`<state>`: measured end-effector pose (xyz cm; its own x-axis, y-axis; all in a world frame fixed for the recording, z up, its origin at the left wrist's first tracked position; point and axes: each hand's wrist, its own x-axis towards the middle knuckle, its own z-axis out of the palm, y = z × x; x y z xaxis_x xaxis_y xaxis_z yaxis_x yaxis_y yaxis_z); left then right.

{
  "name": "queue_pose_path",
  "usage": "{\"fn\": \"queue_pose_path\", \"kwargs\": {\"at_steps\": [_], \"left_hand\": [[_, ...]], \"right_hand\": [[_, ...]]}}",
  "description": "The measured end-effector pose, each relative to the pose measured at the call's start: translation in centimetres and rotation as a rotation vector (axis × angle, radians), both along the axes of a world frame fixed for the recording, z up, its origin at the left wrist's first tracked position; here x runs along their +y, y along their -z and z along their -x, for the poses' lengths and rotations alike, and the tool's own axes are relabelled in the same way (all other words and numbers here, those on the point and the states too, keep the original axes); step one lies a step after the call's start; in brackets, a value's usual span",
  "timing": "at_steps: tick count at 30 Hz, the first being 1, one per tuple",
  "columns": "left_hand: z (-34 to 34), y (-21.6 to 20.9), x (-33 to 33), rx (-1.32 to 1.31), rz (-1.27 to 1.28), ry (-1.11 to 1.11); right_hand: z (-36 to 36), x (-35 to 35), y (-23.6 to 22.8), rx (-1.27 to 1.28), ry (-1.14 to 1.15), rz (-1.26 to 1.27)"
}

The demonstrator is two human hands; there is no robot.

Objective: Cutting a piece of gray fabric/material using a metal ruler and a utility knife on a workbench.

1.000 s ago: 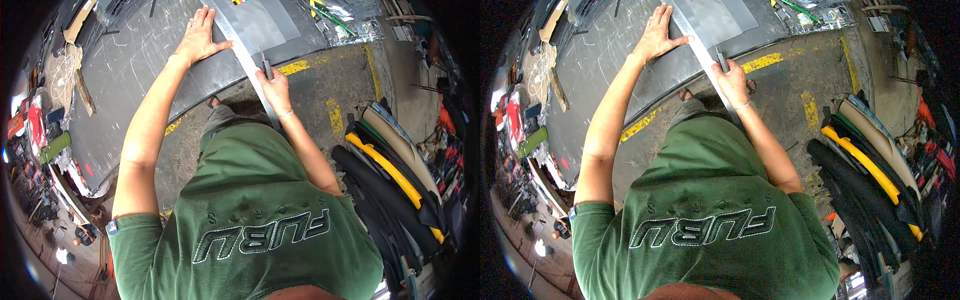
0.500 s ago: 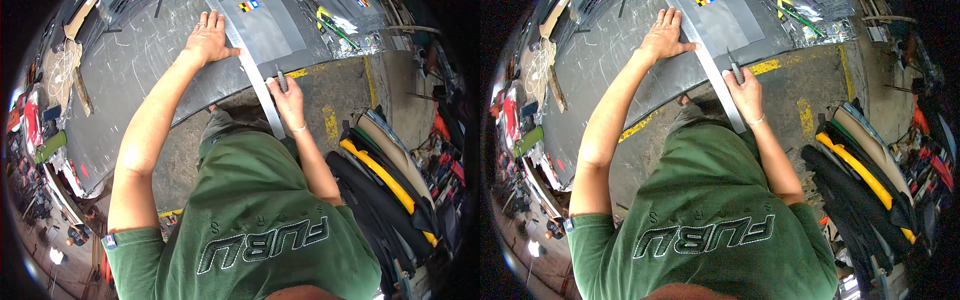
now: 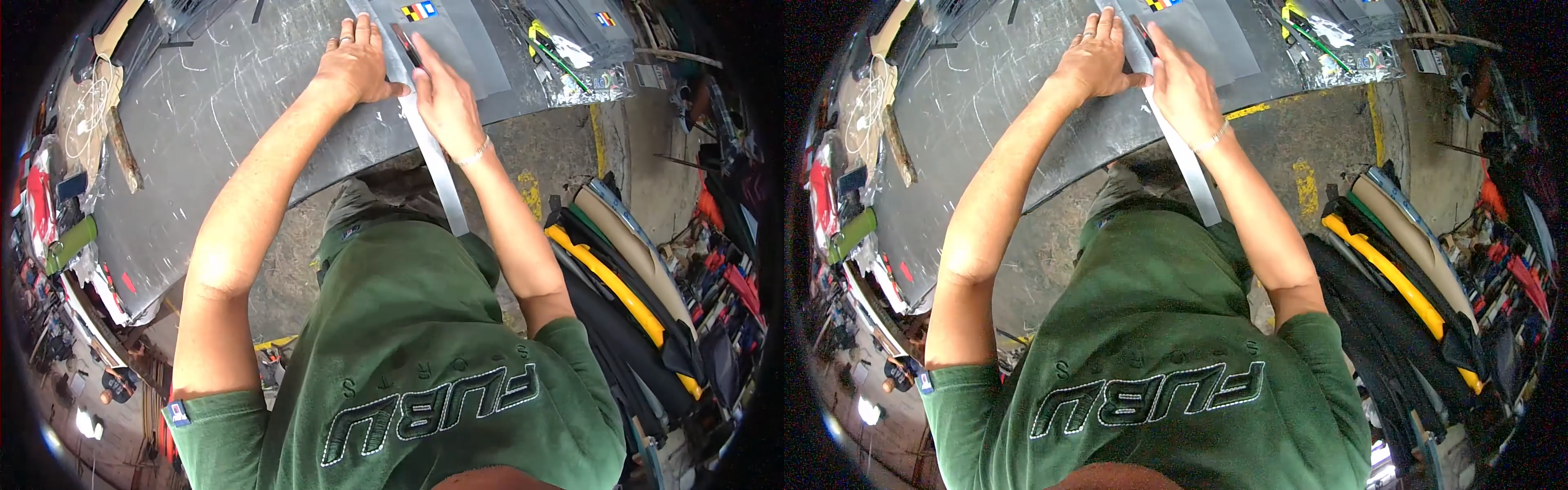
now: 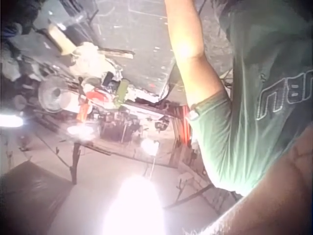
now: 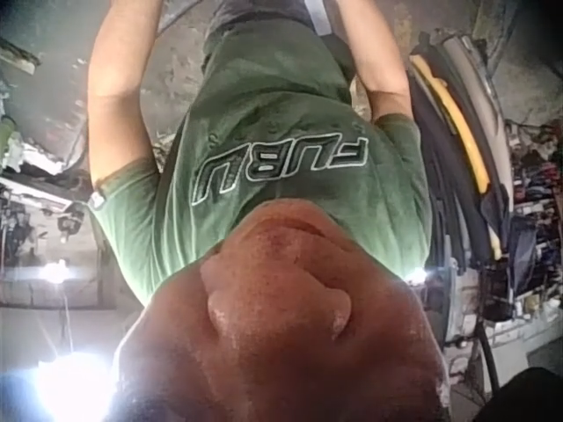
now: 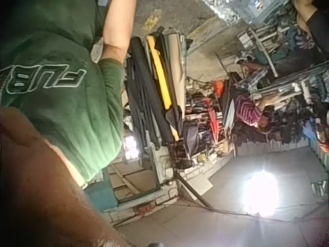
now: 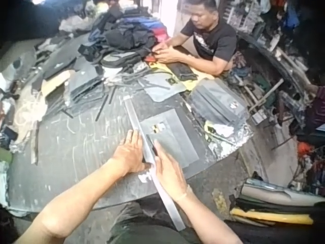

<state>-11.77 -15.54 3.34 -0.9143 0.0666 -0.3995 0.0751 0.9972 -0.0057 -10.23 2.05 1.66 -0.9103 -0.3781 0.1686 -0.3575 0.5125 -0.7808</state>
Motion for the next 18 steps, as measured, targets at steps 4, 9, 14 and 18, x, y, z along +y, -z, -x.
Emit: {"fn": "queue_pose_path", "kwargs": {"at_steps": [4, 9, 14, 18], "left_hand": [[-0.3, 0.3, -0.1, 0.011, 0.039, 0.018], [-0.6, 0.5, -0.1, 0.039, 0.015, 0.003], [-0.8, 0.6, -0.1, 0.050, 0.006, 0.007], [-0.9, 0.6, 0.0, 0.060, 0.010, 0.002]], "right_hand": [[2.4, -1.7, 0.6, -0.035, -0.015, -0.133], [2.9, -2.1, 1.0, -0.037, -0.037, -0.197], [3.0, -2.2, 0.9, -0.029, -0.035, -0.265], [3.0, -2.3, 0.8, -0.029, -0.034, -0.280]]}}
